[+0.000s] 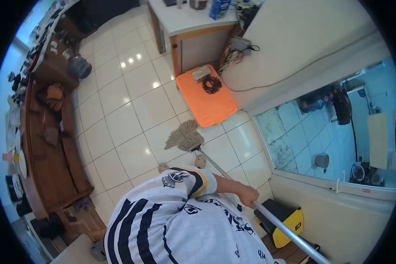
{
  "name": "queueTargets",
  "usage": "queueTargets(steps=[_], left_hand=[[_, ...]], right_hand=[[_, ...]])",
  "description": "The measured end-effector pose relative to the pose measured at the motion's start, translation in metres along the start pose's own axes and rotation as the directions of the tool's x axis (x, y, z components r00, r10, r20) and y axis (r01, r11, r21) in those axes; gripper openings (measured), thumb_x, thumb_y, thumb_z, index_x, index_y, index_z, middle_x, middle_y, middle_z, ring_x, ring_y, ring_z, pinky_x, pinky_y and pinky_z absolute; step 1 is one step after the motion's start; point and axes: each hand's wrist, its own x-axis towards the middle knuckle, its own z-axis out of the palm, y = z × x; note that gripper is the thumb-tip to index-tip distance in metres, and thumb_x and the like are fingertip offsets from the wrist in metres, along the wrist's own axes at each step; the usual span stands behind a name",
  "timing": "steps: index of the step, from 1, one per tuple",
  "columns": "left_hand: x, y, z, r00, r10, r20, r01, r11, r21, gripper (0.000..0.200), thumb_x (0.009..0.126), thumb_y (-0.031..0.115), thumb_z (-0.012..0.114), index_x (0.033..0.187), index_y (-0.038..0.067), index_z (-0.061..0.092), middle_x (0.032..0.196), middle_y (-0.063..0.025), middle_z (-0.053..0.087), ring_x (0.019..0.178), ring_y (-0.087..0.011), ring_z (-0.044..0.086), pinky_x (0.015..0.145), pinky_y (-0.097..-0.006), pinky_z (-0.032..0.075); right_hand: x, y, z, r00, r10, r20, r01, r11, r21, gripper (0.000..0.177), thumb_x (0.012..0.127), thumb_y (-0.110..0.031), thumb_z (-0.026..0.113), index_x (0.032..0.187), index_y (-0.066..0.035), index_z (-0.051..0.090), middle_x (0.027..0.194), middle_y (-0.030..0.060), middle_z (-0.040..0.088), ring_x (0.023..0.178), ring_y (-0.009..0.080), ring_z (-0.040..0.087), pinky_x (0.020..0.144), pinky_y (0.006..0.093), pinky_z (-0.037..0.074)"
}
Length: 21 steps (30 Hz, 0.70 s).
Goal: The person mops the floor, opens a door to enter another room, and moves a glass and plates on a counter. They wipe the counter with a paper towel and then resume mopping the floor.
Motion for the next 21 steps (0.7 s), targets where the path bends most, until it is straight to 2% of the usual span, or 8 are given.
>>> queueTargets(steps=[3, 6, 7, 8, 9, 11, 15, 21], left_hand=[[-0.006, -0.042, -0.013, 0.993, -0.116, 0.038, 0.116, 0.993, 0.006, 0.044, 0.078, 0.037, 0.057, 0.059, -0.003, 0.059, 0.060, -0.0210, 0.058, 0.057, -0.0371, 0.057, 0.055, -0.0453, 0.045], [-0.055, -0.110, -0.052, 0.973, -0.230, -0.011, 0.230, 0.968, 0.102, 0.033, 0.071, 0.032, 0.060, 0.063, 0.000, 0.060, 0.067, -0.0193, 0.058, 0.065, -0.0360, 0.057, 0.060, -0.0458, 0.046], [-0.082, -0.150, -0.058, 0.938, -0.332, -0.096, 0.344, 0.927, 0.153, 0.028, 0.071, 0.031, 0.062, 0.074, 0.003, 0.062, 0.078, -0.0191, 0.059, 0.073, -0.0349, 0.057, 0.066, -0.0449, 0.045], [-0.118, -0.168, -0.083, 0.899, -0.408, -0.160, 0.428, 0.897, 0.112, 0.026, 0.070, 0.029, 0.063, 0.082, 0.006, 0.062, 0.083, -0.0176, 0.059, 0.080, -0.0334, 0.057, 0.069, -0.0438, 0.045], [-0.154, -0.174, -0.106, 0.761, -0.573, -0.304, 0.625, 0.773, 0.106, 0.023, 0.070, 0.026, 0.064, 0.084, 0.007, 0.063, 0.084, -0.0164, 0.059, 0.082, -0.0328, 0.056, 0.071, -0.0428, 0.045], [-0.232, -0.207, -0.120, 0.508, -0.427, -0.748, 0.655, 0.756, 0.013, 0.023, 0.067, 0.021, 0.067, 0.082, 0.005, 0.059, 0.085, -0.0150, 0.059, 0.083, -0.0324, 0.056, 0.073, -0.0422, 0.045], [-0.304, -0.207, -0.150, 0.095, -0.631, -0.770, 0.938, 0.315, -0.142, 0.041, 0.070, 0.018, 0.064, 0.108, 0.010, 0.052, 0.119, -0.0180, 0.049, 0.107, -0.0355, 0.050, 0.087, -0.0417, 0.044], [-0.263, -0.196, -0.123, -0.048, -0.762, -0.646, 0.992, 0.038, -0.118, 0.049, 0.077, 0.023, 0.057, 0.124, 0.014, 0.046, 0.127, -0.0174, 0.044, 0.114, -0.0424, 0.044, 0.090, -0.0617, 0.033]], right_hand=[[0.012, 0.074, -0.069, 0.948, 0.173, 0.266, -0.209, 0.971, 0.114, 0.025, 0.090, -0.031, 0.048, 0.074, -0.011, 0.049, 0.056, -0.0038, 0.040, 0.043, 0.0052, 0.036, 0.036, 0.0189, 0.029], [-0.049, 0.109, 0.019, 0.951, 0.196, -0.239, -0.205, 0.979, -0.012, 0.014, 0.086, -0.028, 0.051, 0.080, -0.016, 0.051, 0.058, -0.0030, 0.042, 0.047, 0.0067, 0.039, 0.037, 0.0185, 0.030], [-0.055, 0.140, -0.016, 0.868, 0.485, 0.109, -0.490, 0.796, 0.355, 0.022, 0.085, -0.021, 0.055, 0.074, -0.011, 0.041, 0.067, -0.0009, 0.036, 0.056, 0.0069, 0.036, 0.045, 0.0176, 0.030], [-0.094, 0.146, 0.037, 0.879, 0.474, -0.053, -0.439, 0.848, 0.298, 0.020, 0.086, -0.021, 0.055, 0.074, -0.012, 0.041, 0.068, -0.0018, 0.036, 0.057, 0.0061, 0.035, 0.046, 0.0170, 0.030], [-0.125, 0.157, 0.062, 0.814, 0.580, -0.013, -0.541, 0.767, 0.346, 0.020, 0.086, -0.021, 0.055, 0.077, -0.014, 0.040, 0.069, -0.0022, 0.037, 0.060, 0.0062, 0.038, 0.048, 0.0162, 0.032], [-0.190, 0.169, 0.123, 0.740, 0.669, 0.073, -0.648, 0.680, 0.342, 0.015, 0.090, -0.021, 0.046, 0.080, -0.012, 0.038, 0.070, 0.0041, 0.048, 0.054, 0.0106, 0.042, 0.049, 0.0230, 0.037], [-0.296, 0.179, 0.176, 0.467, 0.590, 0.659, -0.862, 0.470, 0.190, 0.006, 0.084, -0.003, 0.045, 0.083, -0.006, 0.040, 0.070, 0.0093, 0.052, 0.085, 0.0275, 0.055, 0.086, 0.0452, 0.042], [-0.292, 0.241, 0.132, 0.336, 0.684, 0.648, -0.934, 0.329, 0.137, 0.007, 0.084, -0.008, 0.045, 0.080, -0.006, 0.040, 0.070, 0.0086, 0.050, 0.081, 0.0246, 0.054, 0.087, 0.0440, 0.039]])
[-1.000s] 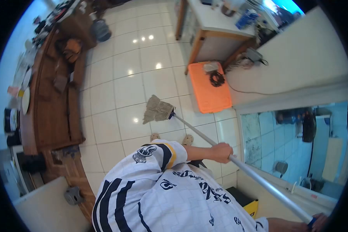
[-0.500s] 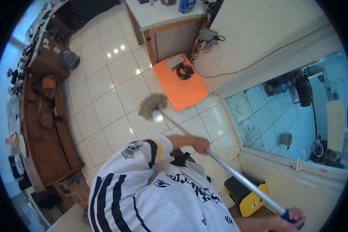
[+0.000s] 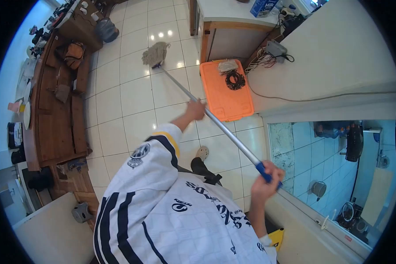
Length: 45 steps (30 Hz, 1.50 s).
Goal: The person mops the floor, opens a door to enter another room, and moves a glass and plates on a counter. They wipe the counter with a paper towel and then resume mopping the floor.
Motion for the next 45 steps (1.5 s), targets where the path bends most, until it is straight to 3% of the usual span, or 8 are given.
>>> queueTargets(steps=[6, 10, 11, 19, 28, 35, 44, 45], left_hand=[[-0.080, 0.200, 0.022, 0.842, 0.532, -0.084, -0.534, 0.845, -0.002, 0.020, 0.073, 0.022, 0.057, 0.074, 0.005, 0.068, 0.079, -0.0163, 0.062, 0.090, -0.0319, 0.053, 0.080, -0.0447, 0.039], [-0.162, 0.271, -0.052, 0.426, 0.882, -0.200, -0.872, 0.342, -0.351, 0.015, 0.059, 0.022, 0.061, 0.060, 0.007, 0.063, 0.069, -0.0165, 0.062, 0.067, -0.0307, 0.062, 0.056, -0.0418, 0.046], [-0.176, 0.279, -0.061, 0.436, 0.880, -0.187, -0.845, 0.329, -0.422, 0.015, 0.060, 0.021, 0.060, 0.061, 0.007, 0.062, 0.070, -0.0172, 0.062, 0.066, -0.0312, 0.062, 0.056, -0.0415, 0.047], [-0.148, 0.241, -0.058, 0.725, 0.653, -0.218, -0.623, 0.488, -0.611, 0.019, 0.065, 0.019, 0.059, 0.071, 0.001, 0.063, 0.073, -0.0188, 0.063, 0.071, -0.0316, 0.063, 0.062, -0.0434, 0.050], [-0.113, -0.095, 0.013, 0.948, 0.257, -0.187, -0.318, 0.798, -0.512, 0.017, 0.065, 0.020, 0.061, 0.073, 0.005, 0.063, 0.074, -0.0165, 0.062, 0.073, -0.0335, 0.061, 0.067, -0.0459, 0.048], [-0.227, -0.370, 0.084, 0.846, -0.525, -0.091, 0.504, 0.844, -0.184, 0.037, 0.070, 0.028, 0.067, 0.102, 0.012, 0.061, 0.112, -0.0158, 0.055, 0.119, -0.0360, 0.041, 0.094, -0.0579, 0.031], [-0.164, -0.144, 0.035, 1.000, -0.022, -0.016, 0.013, 0.910, -0.414, 0.026, 0.071, 0.031, 0.062, 0.077, 0.006, 0.065, 0.085, -0.0155, 0.061, 0.086, -0.0309, 0.059, 0.073, -0.0450, 0.045], [-0.170, -0.099, -0.003, 0.994, 0.079, -0.077, -0.108, 0.855, -0.507, 0.026, 0.069, 0.030, 0.064, 0.075, 0.005, 0.065, 0.081, -0.0157, 0.062, 0.084, -0.0322, 0.060, 0.074, -0.0463, 0.045]], right_hand=[[0.023, -0.197, -0.159, 0.999, 0.036, -0.014, -0.036, 0.999, -0.037, 0.014, 0.079, -0.018, 0.054, 0.076, -0.005, 0.050, 0.072, 0.0077, 0.048, 0.078, 0.0192, 0.049, 0.084, 0.0361, 0.041], [0.013, -0.327, -0.067, 0.676, -0.730, -0.100, 0.471, 0.533, -0.703, 0.021, 0.084, -0.023, 0.048, 0.067, -0.010, 0.051, 0.045, -0.0009, 0.036, 0.034, 0.0114, 0.032, 0.033, 0.0242, 0.029], [0.013, -0.351, -0.037, 0.809, -0.527, -0.260, 0.462, 0.844, -0.273, 0.029, 0.084, -0.026, 0.046, 0.060, -0.010, 0.047, 0.041, -0.0018, 0.029, 0.032, 0.0116, 0.028, 0.031, 0.0271, 0.026], [0.097, -0.303, -0.002, 0.793, -0.607, 0.055, 0.592, 0.747, -0.302, 0.037, 0.086, -0.037, 0.046, 0.054, -0.019, 0.040, 0.045, -0.0057, 0.028, 0.038, 0.0097, 0.032, 0.037, 0.0267, 0.028], [0.047, -0.034, 0.101, 0.994, -0.043, 0.104, 0.047, 0.998, -0.032, 0.017, 0.080, -0.010, 0.052, 0.067, -0.007, 0.040, 0.066, 0.0048, 0.040, 0.061, 0.0108, 0.040, 0.054, 0.0188, 0.039], [-0.170, 0.139, 0.207, 0.696, 0.429, 0.576, -0.338, 0.903, -0.264, 0.010, 0.088, -0.014, 0.053, 0.084, -0.006, 0.047, 0.086, 0.0112, 0.059, 0.100, 0.0299, 0.053, 0.095, 0.0482, 0.033], [0.025, -0.050, 0.092, 0.641, 0.192, 0.743, 0.343, 0.795, -0.501, 0.017, 0.087, -0.020, 0.046, 0.077, -0.008, 0.051, 0.090, 0.0122, 0.057, 0.096, 0.0282, 0.053, 0.093, 0.0433, 0.036], [0.045, -0.112, 0.104, 0.692, 0.270, 0.670, -0.002, 0.928, -0.371, 0.016, 0.084, -0.017, 0.048, 0.072, -0.007, 0.046, 0.085, 0.0114, 0.054, 0.091, 0.0268, 0.052, 0.092, 0.0421, 0.037]])
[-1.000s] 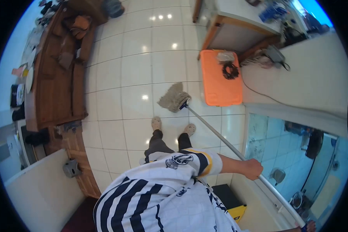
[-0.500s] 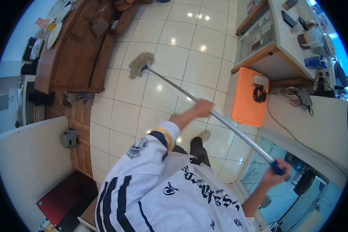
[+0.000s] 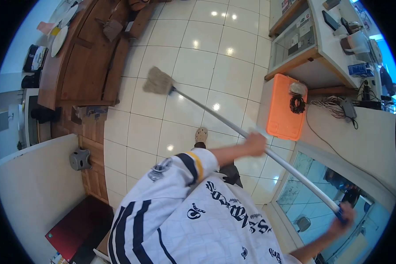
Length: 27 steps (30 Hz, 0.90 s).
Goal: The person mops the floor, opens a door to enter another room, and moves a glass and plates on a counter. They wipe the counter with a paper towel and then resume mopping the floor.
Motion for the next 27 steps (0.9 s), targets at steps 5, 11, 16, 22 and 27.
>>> queueTargets(steps=[5, 11, 16, 22, 27], left_hand=[[0.003, 0.160, -0.057, 0.909, 0.415, 0.026, -0.399, 0.889, -0.223, 0.029, 0.068, 0.034, 0.062, 0.071, 0.005, 0.066, 0.072, -0.0147, 0.064, 0.073, -0.0338, 0.063, 0.071, -0.0441, 0.049], [0.041, 0.153, -0.051, 0.964, 0.211, -0.160, -0.254, 0.910, -0.327, 0.023, 0.068, 0.025, 0.060, 0.074, 0.004, 0.066, 0.078, -0.0154, 0.065, 0.075, -0.0329, 0.064, 0.068, -0.0422, 0.051], [0.015, 0.062, -0.072, 0.974, -0.018, -0.226, -0.059, 0.941, -0.332, 0.019, 0.069, 0.021, 0.060, 0.076, 0.004, 0.066, 0.077, -0.0151, 0.064, 0.076, -0.0302, 0.064, 0.068, -0.0407, 0.051], [-0.108, -0.149, 0.014, 0.789, -0.261, -0.556, 0.047, 0.928, -0.368, 0.017, 0.067, 0.017, 0.062, 0.077, 0.005, 0.054, 0.073, -0.0173, 0.058, 0.074, -0.0360, 0.057, 0.064, -0.0476, 0.043], [-0.271, -0.248, 0.069, 0.652, -0.488, -0.580, 0.434, 0.868, -0.241, 0.021, 0.068, 0.023, 0.068, 0.069, 0.007, 0.054, 0.067, -0.0134, 0.054, 0.073, -0.0346, 0.053, 0.069, -0.0453, 0.038]], right_hand=[[0.012, -0.189, -0.050, 0.837, -0.489, -0.244, 0.498, 0.867, -0.028, 0.011, 0.078, -0.004, 0.050, 0.070, 0.002, 0.050, 0.058, 0.0060, 0.036, 0.051, 0.0135, 0.031, 0.057, 0.0276, 0.037], [0.123, -0.182, -0.139, 0.697, -0.609, -0.378, 0.314, 0.733, -0.603, 0.023, 0.077, -0.022, 0.055, 0.079, 0.001, 0.053, 0.070, 0.0134, 0.051, 0.067, 0.0234, 0.052, 0.072, 0.0383, 0.043], [0.210, -0.093, -0.014, 0.951, -0.252, -0.180, 0.279, 0.949, 0.145, 0.021, 0.076, -0.015, 0.053, 0.064, -0.010, 0.036, 0.058, 0.0020, 0.033, 0.058, 0.0138, 0.033, 0.058, 0.0325, 0.028], [0.154, 0.106, 0.181, 0.987, 0.111, -0.112, -0.045, 0.880, 0.473, 0.026, 0.083, -0.024, 0.050, 0.063, -0.010, 0.042, 0.056, 0.0005, 0.042, 0.052, 0.0117, 0.040, 0.056, 0.0264, 0.036], [0.026, 0.219, 0.282, 0.813, 0.558, -0.167, -0.371, 0.717, 0.591, 0.027, 0.089, -0.024, 0.051, 0.070, -0.006, 0.045, 0.063, 0.0077, 0.046, 0.065, 0.0212, 0.046, 0.071, 0.0384, 0.043]])
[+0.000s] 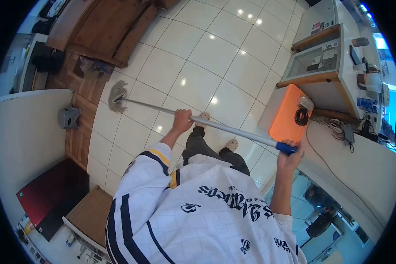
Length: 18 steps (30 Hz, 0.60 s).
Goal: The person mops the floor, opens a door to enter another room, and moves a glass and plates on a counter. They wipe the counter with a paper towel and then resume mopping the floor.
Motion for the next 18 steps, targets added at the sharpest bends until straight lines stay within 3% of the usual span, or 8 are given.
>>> queueTargets(steps=[4, 9, 13, 14, 15, 16, 17, 18], left_hand=[[-0.020, 0.041, -0.007, 0.930, 0.040, 0.366, -0.062, 0.997, 0.049, 0.029, 0.068, 0.034, 0.068, 0.067, 0.006, 0.059, 0.066, -0.0165, 0.059, 0.069, -0.0351, 0.059, 0.062, -0.0461, 0.044], [-0.022, 0.200, 0.033, 0.877, 0.191, 0.441, -0.233, 0.972, 0.042, 0.033, 0.068, 0.040, 0.061, 0.065, 0.007, 0.064, 0.068, -0.0159, 0.061, 0.068, -0.0354, 0.060, 0.062, -0.0471, 0.045], [-0.036, 0.358, 0.100, 0.722, 0.542, 0.431, -0.437, 0.839, -0.324, 0.041, 0.070, 0.042, 0.057, 0.056, 0.004, 0.060, 0.057, -0.0199, 0.056, 0.058, -0.0388, 0.056, 0.055, -0.0477, 0.045], [-0.041, 0.405, 0.115, 0.658, 0.538, 0.528, -0.422, 0.843, -0.333, 0.042, 0.071, 0.043, 0.057, 0.057, 0.004, 0.061, 0.058, -0.0199, 0.057, 0.059, -0.0390, 0.057, 0.057, -0.0477, 0.046], [-0.046, 0.445, 0.136, 0.578, 0.704, 0.413, -0.564, 0.711, -0.421, 0.042, 0.073, 0.042, 0.056, 0.056, 0.003, 0.061, 0.059, -0.0196, 0.057, 0.060, -0.0394, 0.057, 0.057, -0.0471, 0.047], [-0.049, 0.490, 0.142, 0.530, 0.735, 0.423, -0.554, 0.678, -0.483, 0.041, 0.073, 0.040, 0.055, 0.058, 0.003, 0.061, 0.060, -0.0193, 0.058, 0.060, -0.0396, 0.058, 0.058, -0.0461, 0.048], [-0.051, 0.527, 0.142, 0.551, 0.719, 0.424, -0.520, 0.693, -0.499, 0.038, 0.073, 0.038, 0.056, 0.060, 0.003, 0.062, 0.061, -0.0192, 0.059, 0.061, -0.0386, 0.059, 0.058, -0.0452, 0.049], [-0.049, 0.556, 0.156, 0.576, 0.771, 0.271, -0.558, 0.613, -0.559, 0.036, 0.072, 0.037, 0.057, 0.063, 0.003, 0.062, 0.063, -0.0190, 0.060, 0.063, -0.0377, 0.060, 0.058, -0.0445, 0.049]], right_hand=[[0.015, -0.048, -0.060, 0.986, 0.134, -0.104, -0.127, 0.990, 0.067, 0.026, 0.087, -0.023, 0.057, 0.073, -0.005, 0.045, 0.066, 0.0082, 0.048, 0.066, 0.0213, 0.047, 0.075, 0.0382, 0.042], [0.008, -0.214, -0.147, 0.995, -0.079, 0.064, 0.080, 0.997, -0.021, 0.018, 0.084, -0.017, 0.061, 0.078, -0.005, 0.050, 0.070, 0.0070, 0.050, 0.071, 0.0196, 0.051, 0.077, 0.0360, 0.044], [-0.037, -0.379, -0.230, 0.912, -0.270, 0.309, 0.287, 0.958, -0.013, 0.019, 0.084, -0.019, 0.060, 0.074, -0.005, 0.053, 0.077, 0.0094, 0.050, 0.075, 0.0205, 0.050, 0.077, 0.0344, 0.044], [-0.052, -0.430, -0.257, 0.850, -0.463, 0.249, 0.514, 0.834, -0.202, 0.019, 0.082, -0.019, 0.057, 0.071, -0.004, 0.054, 0.078, 0.0102, 0.052, 0.077, 0.0207, 0.051, 0.079, 0.0354, 0.044], [-0.064, -0.485, -0.286, 0.661, -0.696, 0.280, 0.715, 0.470, -0.517, 0.015, 0.078, -0.017, 0.054, 0.073, -0.003, 0.055, 0.080, 0.0118, 0.054, 0.081, 0.0217, 0.053, 0.083, 0.0358, 0.043], [-0.093, -0.534, -0.286, 0.573, -0.765, 0.293, 0.769, 0.378, -0.516, 0.015, 0.083, -0.016, 0.052, 0.076, -0.003, 0.055, 0.086, 0.0108, 0.056, 0.089, 0.0205, 0.053, 0.088, 0.0336, 0.044], [-0.124, -0.554, -0.256, 0.534, -0.789, 0.303, 0.822, 0.401, -0.404, 0.011, 0.080, -0.012, 0.054, 0.075, -0.003, 0.053, 0.085, 0.0104, 0.056, 0.087, 0.0191, 0.054, 0.081, 0.0332, 0.046], [-0.142, -0.599, -0.247, 0.677, -0.545, 0.494, 0.711, 0.658, -0.249, 0.009, 0.079, -0.011, 0.055, 0.075, -0.003, 0.053, 0.086, 0.0102, 0.056, 0.086, 0.0190, 0.054, 0.080, 0.0332, 0.045]])
